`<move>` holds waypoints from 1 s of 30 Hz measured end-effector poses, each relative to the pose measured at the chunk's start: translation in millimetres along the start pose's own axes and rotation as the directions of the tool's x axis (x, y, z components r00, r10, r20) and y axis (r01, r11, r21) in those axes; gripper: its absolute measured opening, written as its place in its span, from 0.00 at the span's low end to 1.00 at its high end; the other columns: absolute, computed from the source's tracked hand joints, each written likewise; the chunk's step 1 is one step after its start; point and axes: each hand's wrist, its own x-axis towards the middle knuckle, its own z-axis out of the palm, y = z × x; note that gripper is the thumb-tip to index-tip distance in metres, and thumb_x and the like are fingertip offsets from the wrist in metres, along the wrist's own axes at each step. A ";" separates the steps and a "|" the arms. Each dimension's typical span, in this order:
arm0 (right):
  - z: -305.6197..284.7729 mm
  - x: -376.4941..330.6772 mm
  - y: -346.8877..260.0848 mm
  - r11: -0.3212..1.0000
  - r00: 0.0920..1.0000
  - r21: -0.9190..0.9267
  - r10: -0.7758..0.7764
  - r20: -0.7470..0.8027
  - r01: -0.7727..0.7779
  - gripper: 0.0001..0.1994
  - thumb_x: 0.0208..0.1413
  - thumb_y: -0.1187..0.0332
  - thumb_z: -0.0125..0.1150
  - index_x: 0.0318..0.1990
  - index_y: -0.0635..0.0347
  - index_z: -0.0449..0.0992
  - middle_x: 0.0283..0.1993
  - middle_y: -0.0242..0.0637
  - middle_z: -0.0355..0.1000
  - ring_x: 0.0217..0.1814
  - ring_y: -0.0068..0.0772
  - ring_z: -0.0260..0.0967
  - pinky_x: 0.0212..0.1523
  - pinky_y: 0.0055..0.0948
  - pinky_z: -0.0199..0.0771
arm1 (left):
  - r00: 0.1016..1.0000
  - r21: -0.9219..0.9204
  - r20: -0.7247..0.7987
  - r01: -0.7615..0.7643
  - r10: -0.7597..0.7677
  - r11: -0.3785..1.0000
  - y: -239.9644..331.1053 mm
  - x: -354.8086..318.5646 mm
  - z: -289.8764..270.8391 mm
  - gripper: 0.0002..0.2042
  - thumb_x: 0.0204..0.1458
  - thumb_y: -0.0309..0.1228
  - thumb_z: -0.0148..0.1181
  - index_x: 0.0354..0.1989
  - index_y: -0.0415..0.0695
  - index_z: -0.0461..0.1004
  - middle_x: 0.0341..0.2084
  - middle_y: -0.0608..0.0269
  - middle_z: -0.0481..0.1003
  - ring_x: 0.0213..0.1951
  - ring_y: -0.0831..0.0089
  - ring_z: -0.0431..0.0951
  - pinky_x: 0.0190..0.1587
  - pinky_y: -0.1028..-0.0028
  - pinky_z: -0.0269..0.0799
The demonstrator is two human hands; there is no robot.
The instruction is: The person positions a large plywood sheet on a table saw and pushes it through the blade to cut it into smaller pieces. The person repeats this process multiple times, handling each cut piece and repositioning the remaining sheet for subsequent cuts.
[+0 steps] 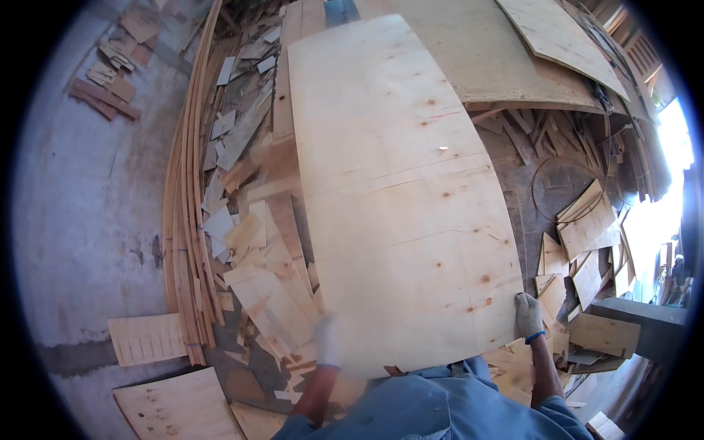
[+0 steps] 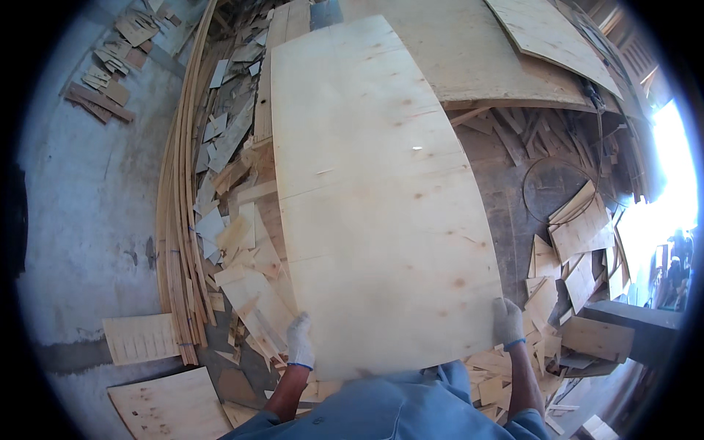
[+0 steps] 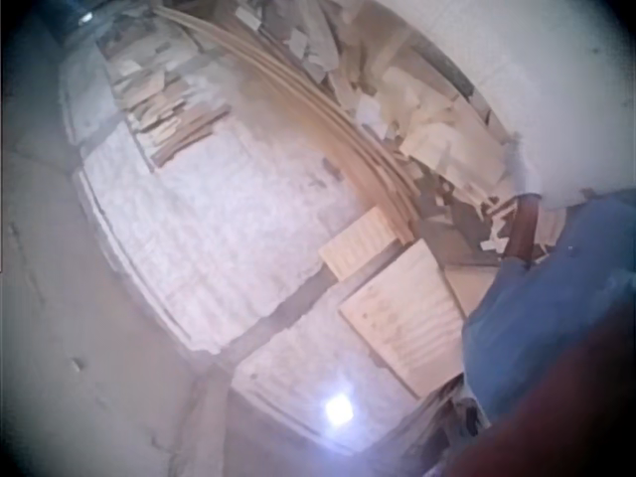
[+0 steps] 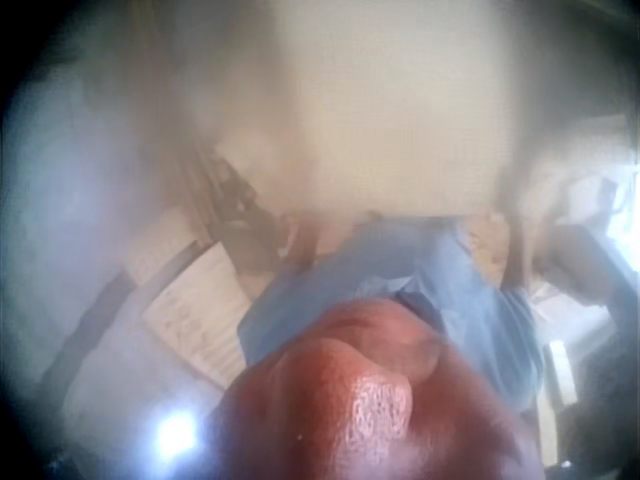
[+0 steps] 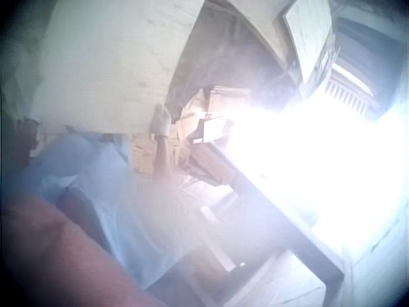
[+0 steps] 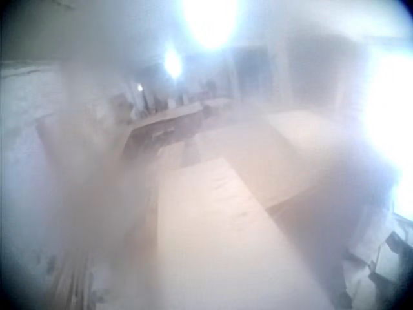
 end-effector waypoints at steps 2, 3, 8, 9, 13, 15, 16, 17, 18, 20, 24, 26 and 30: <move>-0.3 3.6 -5.3 1.000 1.000 0.012 0.012 0.005 -0.012 0.18 0.63 0.60 0.48 0.31 0.68 0.73 0.24 0.38 0.69 0.30 0.23 0.63 0.33 0.33 0.66 | 0.999 -0.076 -0.020 0.031 -0.033 0.997 22.1 -5.0 10.2 0.13 0.61 0.35 0.54 0.42 0.37 0.77 0.37 0.65 0.76 0.40 0.75 0.75 0.48 0.73 0.71; 1.1 4.0 -15.9 1.000 1.000 0.012 0.012 0.011 -0.012 0.18 0.63 0.60 0.48 0.31 0.68 0.73 0.24 0.38 0.69 0.30 0.24 0.63 0.33 0.33 0.66 | 0.994 -0.100 -0.038 0.094 -0.098 0.990 38.7 -6.0 14.0 0.13 0.61 0.35 0.54 0.42 0.37 0.77 0.37 0.65 0.76 0.39 0.75 0.75 0.48 0.73 0.71; 11.6 30.4 -12.0 0.944 0.970 -0.226 -0.233 0.068 0.243 0.19 0.64 0.59 0.48 0.32 0.70 0.73 0.23 0.40 0.70 0.30 0.24 0.64 0.34 0.33 0.66 | 0.989 -0.156 0.006 0.150 -0.151 0.976 76.2 19.3 19.3 0.18 0.63 0.43 0.48 0.36 0.38 0.74 0.31 0.69 0.72 0.35 0.75 0.71 0.41 0.68 0.70; 16.7 33.8 -8.3 0.940 0.966 -0.222 -0.252 0.066 0.260 0.19 0.64 0.59 0.48 0.32 0.71 0.73 0.23 0.41 0.70 0.30 0.24 0.64 0.34 0.33 0.66 | 0.994 -0.144 0.001 0.106 -0.107 0.984 71.4 26.5 15.7 0.19 0.63 0.43 0.48 0.38 0.37 0.74 0.32 0.67 0.73 0.35 0.76 0.72 0.41 0.69 0.70; 19.2 40.9 -39.8 0.988 0.991 -0.087 -0.119 0.053 0.124 0.20 0.64 0.58 0.47 0.32 0.71 0.73 0.24 0.42 0.70 0.30 0.25 0.64 0.34 0.34 0.66 | 1.000 -0.119 0.002 0.015 -0.014 0.993 62.1 47.5 10.6 0.21 0.62 0.44 0.50 0.44 0.34 0.74 0.35 0.63 0.75 0.36 0.76 0.73 0.41 0.71 0.71; 18.7 45.8 -53.8 0.996 0.997 -0.058 -0.061 0.050 0.064 0.21 0.64 0.58 0.47 0.32 0.72 0.73 0.24 0.44 0.70 0.30 0.27 0.65 0.34 0.34 0.66 | 1.000 -0.122 0.015 0.019 -0.017 0.992 70.8 51.3 13.6 0.21 0.62 0.44 0.50 0.42 0.34 0.75 0.34 0.63 0.75 0.35 0.76 0.73 0.40 0.72 0.71; 18.3 50.5 -52.8 0.991 0.995 -0.094 -0.088 0.043 0.092 0.20 0.63 0.58 0.47 0.32 0.71 0.73 0.25 0.46 0.71 0.30 0.29 0.66 0.35 0.35 0.67 | 0.999 -0.124 0.025 0.025 -0.022 0.992 80.7 50.7 18.9 0.20 0.62 0.44 0.51 0.40 0.35 0.75 0.32 0.64 0.75 0.34 0.77 0.73 0.38 0.72 0.71; 18.4 55.2 -51.2 0.984 0.993 -0.129 -0.115 0.038 0.119 0.20 0.63 0.58 0.47 0.32 0.71 0.73 0.25 0.48 0.72 0.30 0.31 0.67 0.35 0.35 0.67 | 0.999 -0.126 0.034 0.031 -0.027 0.992 88.1 52.6 23.2 0.19 0.62 0.44 0.51 0.37 0.36 0.75 0.30 0.65 0.74 0.33 0.77 0.72 0.36 0.72 0.71; 19.4 58.9 -51.1 0.975 0.989 -0.165 -0.144 0.034 0.148 0.20 0.63 0.58 0.47 0.33 0.71 0.73 0.26 0.50 0.72 0.29 0.33 0.68 0.35 0.35 0.67 | 0.999 -0.120 0.030 0.047 -0.044 0.992 91.3 57.2 24.0 0.18 0.62 0.44 0.51 0.34 0.38 0.74 0.28 0.67 0.72 0.31 0.78 0.71 0.34 0.72 0.69; 23.4 68.4 -54.0 0.994 0.998 -0.089 -0.061 0.023 0.063 0.21 0.63 0.57 0.48 0.33 0.71 0.74 0.26 0.51 0.72 0.29 0.33 0.68 0.35 0.36 0.67 | 0.997 -0.106 0.022 0.080 -0.078 0.991 93.4 70.5 23.4 0.18 0.61 0.44 0.51 0.28 0.42 0.73 0.23 0.70 0.69 0.27 0.80 0.68 0.29 0.72 0.67; 24.0 77.7 -87.7 0.997 0.999 -0.051 -0.049 0.017 0.049 0.22 0.64 0.56 0.48 0.32 0.70 0.75 0.24 0.45 0.71 0.30 0.29 0.67 0.36 0.35 0.67 | 0.999 -0.166 0.011 0.053 -0.052 0.985 93.5 97.8 27.6 0.18 0.61 0.43 0.52 0.22 0.46 0.68 0.19 0.76 0.62 0.23 0.83 0.61 0.24 0.72 0.59; 27.1 93.1 -71.4 0.996 0.999 -0.074 -0.040 0.004 0.040 0.23 0.63 0.54 0.47 0.33 0.70 0.75 0.27 0.52 0.72 0.31 0.40 0.70 0.37 0.38 0.67 | 0.999 -0.194 0.019 0.030 -0.027 0.981 97.6 103.0 32.8 0.18 0.61 0.43 0.52 0.22 0.46 0.68 0.19 0.76 0.60 0.23 0.84 0.60 0.24 0.73 0.58; 28.0 102.6 -74.1 0.994 0.999 -0.095 -0.049 -0.016 0.047 0.23 0.62 0.53 0.48 0.33 0.70 0.75 0.29 0.55 0.72 0.33 0.46 0.71 0.38 0.40 0.67 | 0.999 -0.182 0.041 -0.002 0.010 0.983 80.9 123.0 25.6 0.17 0.61 0.43 0.52 0.24 0.44 0.70 0.20 0.75 0.63 0.26 0.82 0.62 0.29 0.73 0.61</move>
